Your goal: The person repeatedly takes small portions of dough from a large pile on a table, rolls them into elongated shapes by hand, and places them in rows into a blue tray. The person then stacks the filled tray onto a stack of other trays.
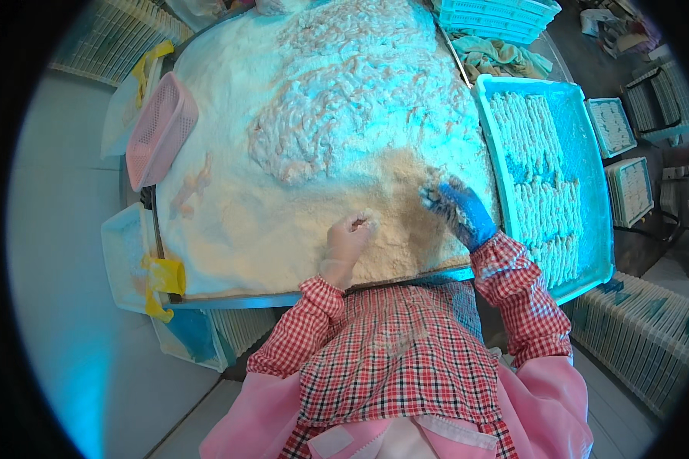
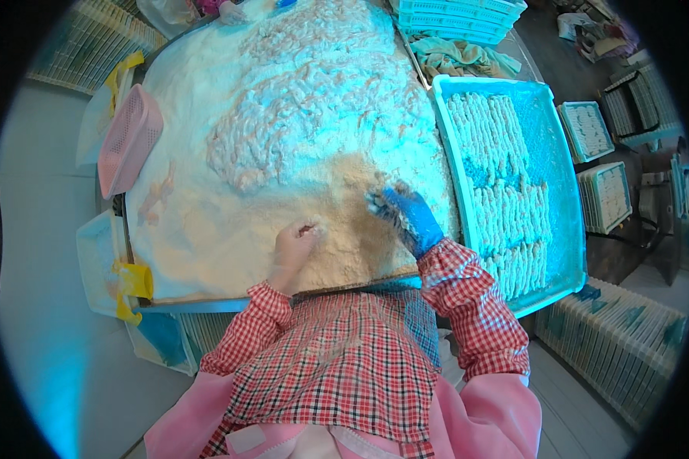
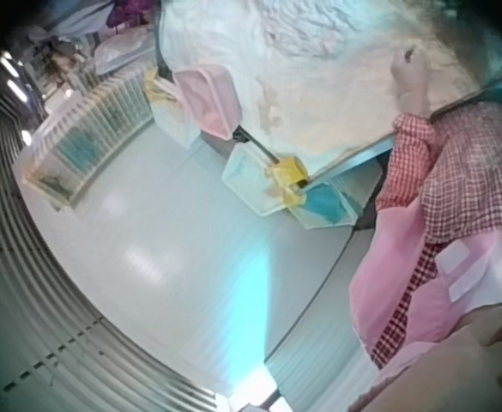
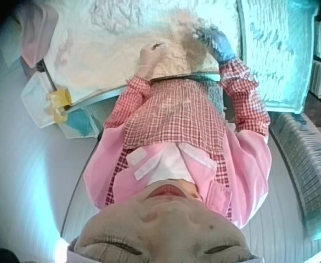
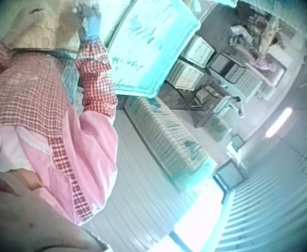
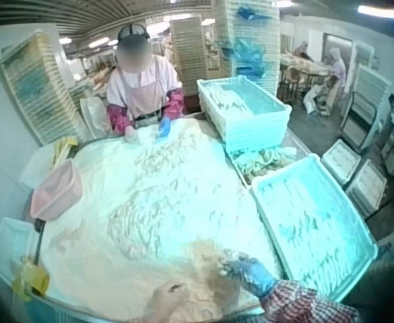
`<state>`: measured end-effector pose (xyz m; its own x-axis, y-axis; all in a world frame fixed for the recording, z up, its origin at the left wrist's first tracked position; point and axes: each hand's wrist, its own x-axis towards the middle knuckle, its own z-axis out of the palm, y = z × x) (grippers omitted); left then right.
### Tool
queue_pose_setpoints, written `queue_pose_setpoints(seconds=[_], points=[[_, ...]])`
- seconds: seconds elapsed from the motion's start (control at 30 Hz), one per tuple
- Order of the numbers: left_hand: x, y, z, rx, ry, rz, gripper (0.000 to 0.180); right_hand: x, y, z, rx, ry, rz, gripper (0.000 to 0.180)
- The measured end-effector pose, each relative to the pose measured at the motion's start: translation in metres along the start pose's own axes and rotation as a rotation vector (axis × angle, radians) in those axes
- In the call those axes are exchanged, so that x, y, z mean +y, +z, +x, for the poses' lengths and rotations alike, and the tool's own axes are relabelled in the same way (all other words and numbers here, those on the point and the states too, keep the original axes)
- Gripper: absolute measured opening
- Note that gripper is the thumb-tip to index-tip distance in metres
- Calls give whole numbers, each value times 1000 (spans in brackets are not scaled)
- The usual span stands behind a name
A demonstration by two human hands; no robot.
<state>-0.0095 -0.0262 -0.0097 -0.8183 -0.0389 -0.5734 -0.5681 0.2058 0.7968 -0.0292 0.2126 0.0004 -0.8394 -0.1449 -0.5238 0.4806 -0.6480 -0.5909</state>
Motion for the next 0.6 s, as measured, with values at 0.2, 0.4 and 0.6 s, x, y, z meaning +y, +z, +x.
queue_pose_setpoints(seconds=[0.2, 0.4, 0.6], points=[[36, 22, -25, 34, 574, 142, 26, 39, 11, -3, -114, 61, 192, 32], [37, 32, -27, 149, 872, 447, 34, 59, 31, -2, -210, -1, 368, 34], [31, 55, -25, 208, 980, 403, 40, 129, 60, -19, -254, -136, 779, 68]])
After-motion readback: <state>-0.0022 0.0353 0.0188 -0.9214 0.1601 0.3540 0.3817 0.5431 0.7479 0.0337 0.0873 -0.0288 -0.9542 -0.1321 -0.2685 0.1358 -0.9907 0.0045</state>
